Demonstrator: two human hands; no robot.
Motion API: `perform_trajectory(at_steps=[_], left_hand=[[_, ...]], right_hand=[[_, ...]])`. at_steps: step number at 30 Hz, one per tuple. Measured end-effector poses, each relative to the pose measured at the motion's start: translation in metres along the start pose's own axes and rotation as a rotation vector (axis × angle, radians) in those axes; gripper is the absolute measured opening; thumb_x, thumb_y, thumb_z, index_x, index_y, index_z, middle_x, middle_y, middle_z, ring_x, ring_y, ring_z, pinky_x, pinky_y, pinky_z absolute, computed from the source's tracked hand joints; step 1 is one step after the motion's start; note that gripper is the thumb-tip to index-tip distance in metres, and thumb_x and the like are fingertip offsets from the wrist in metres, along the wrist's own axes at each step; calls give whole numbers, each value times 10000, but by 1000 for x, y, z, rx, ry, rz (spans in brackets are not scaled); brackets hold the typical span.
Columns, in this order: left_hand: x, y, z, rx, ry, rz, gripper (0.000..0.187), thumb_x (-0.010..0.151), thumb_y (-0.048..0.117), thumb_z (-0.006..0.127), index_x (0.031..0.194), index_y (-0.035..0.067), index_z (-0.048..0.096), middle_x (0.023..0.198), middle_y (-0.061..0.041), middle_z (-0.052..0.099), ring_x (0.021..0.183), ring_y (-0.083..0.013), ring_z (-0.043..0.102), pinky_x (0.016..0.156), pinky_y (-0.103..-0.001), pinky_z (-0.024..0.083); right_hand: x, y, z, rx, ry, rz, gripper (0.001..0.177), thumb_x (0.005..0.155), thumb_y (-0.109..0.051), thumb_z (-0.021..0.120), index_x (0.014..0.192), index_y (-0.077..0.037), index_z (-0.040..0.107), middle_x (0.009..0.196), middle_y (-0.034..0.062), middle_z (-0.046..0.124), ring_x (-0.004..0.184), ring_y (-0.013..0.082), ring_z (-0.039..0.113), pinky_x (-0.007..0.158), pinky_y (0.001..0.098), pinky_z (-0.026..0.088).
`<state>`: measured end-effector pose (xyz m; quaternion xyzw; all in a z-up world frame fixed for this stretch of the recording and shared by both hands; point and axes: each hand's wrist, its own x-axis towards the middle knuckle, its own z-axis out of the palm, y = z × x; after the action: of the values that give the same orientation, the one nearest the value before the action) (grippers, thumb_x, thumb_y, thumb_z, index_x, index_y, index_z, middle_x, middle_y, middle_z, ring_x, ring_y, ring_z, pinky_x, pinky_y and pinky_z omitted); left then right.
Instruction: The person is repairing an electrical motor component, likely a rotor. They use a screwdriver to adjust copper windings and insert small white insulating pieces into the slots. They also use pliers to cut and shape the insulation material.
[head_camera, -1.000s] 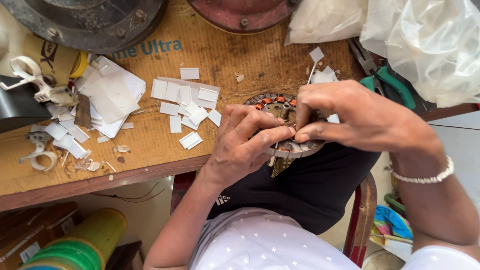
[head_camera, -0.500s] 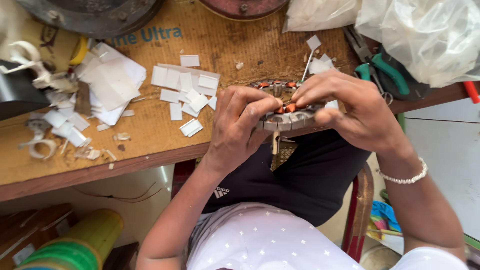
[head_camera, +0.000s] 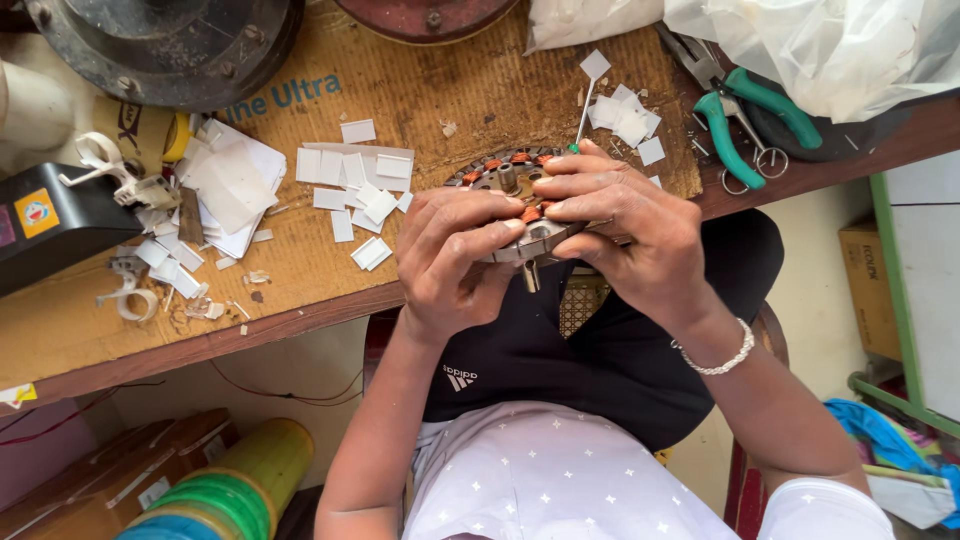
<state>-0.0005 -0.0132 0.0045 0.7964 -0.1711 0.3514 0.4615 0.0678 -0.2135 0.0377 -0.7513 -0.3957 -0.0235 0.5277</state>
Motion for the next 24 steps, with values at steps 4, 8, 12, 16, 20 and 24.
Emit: perform_trajectory(at_steps=[4, 8, 12, 16, 20, 24], left_hand=[[0, 1, 6, 95, 35, 23, 189, 943, 153, 758, 1075, 94, 637, 1103, -81, 750, 1027, -273, 731, 960, -425, 576], [-2, 5, 7, 155, 36, 8, 183, 925, 72, 740, 1082, 90, 648, 1107, -85, 749, 1022, -278, 731, 959, -423, 587], [0, 9, 5, 147, -15, -29, 287, 907, 75, 808, 1154, 97, 664, 1137, -78, 743, 1041, -278, 729, 930, -373, 579], [20, -2, 11, 202, 10, -25, 385, 910, 96, 831, 1246, 116, 643, 1170, -70, 733, 1069, -256, 717, 937, -350, 584], [37, -14, 8, 100, 14, -254, 396, 959, 50, 817, 1307, 97, 635, 1176, -75, 740, 1075, -218, 744, 931, -335, 604], [51, -10, -2, -29, -44, -206, 438, 877, -2, 803, 1270, 58, 619, 1174, -106, 711, 1085, -245, 719, 918, -354, 597]], right_hand=[[-5, 0, 4, -24, 13, 1, 342, 909, -308, 763, 1085, -21, 701, 1214, 118, 742, 1289, 308, 689, 1199, 479, 478], [-2, -1, 4, -7, 38, -2, 318, 956, -290, 750, 1107, -14, 700, 1227, 115, 743, 1303, 304, 686, 1235, 489, 463], [-6, -2, 0, 4, 102, 16, 331, 1017, -316, 678, 1137, -9, 708, 1218, 105, 746, 1330, 296, 679, 1168, 435, 533], [-18, -2, -9, 21, 370, 6, 381, 1113, -380, 594, 1173, -19, 699, 1149, 104, 730, 1155, 247, 700, 955, 327, 590], [-13, -3, -16, -65, 159, 391, 240, 1075, -252, 615, 1166, -50, 707, 974, 117, 749, 860, 237, 756, 749, 352, 603], [6, -7, 2, -440, -112, 522, 210, 988, -227, 650, 1160, -111, 684, 1005, 119, 706, 783, 289, 752, 666, 414, 594]])
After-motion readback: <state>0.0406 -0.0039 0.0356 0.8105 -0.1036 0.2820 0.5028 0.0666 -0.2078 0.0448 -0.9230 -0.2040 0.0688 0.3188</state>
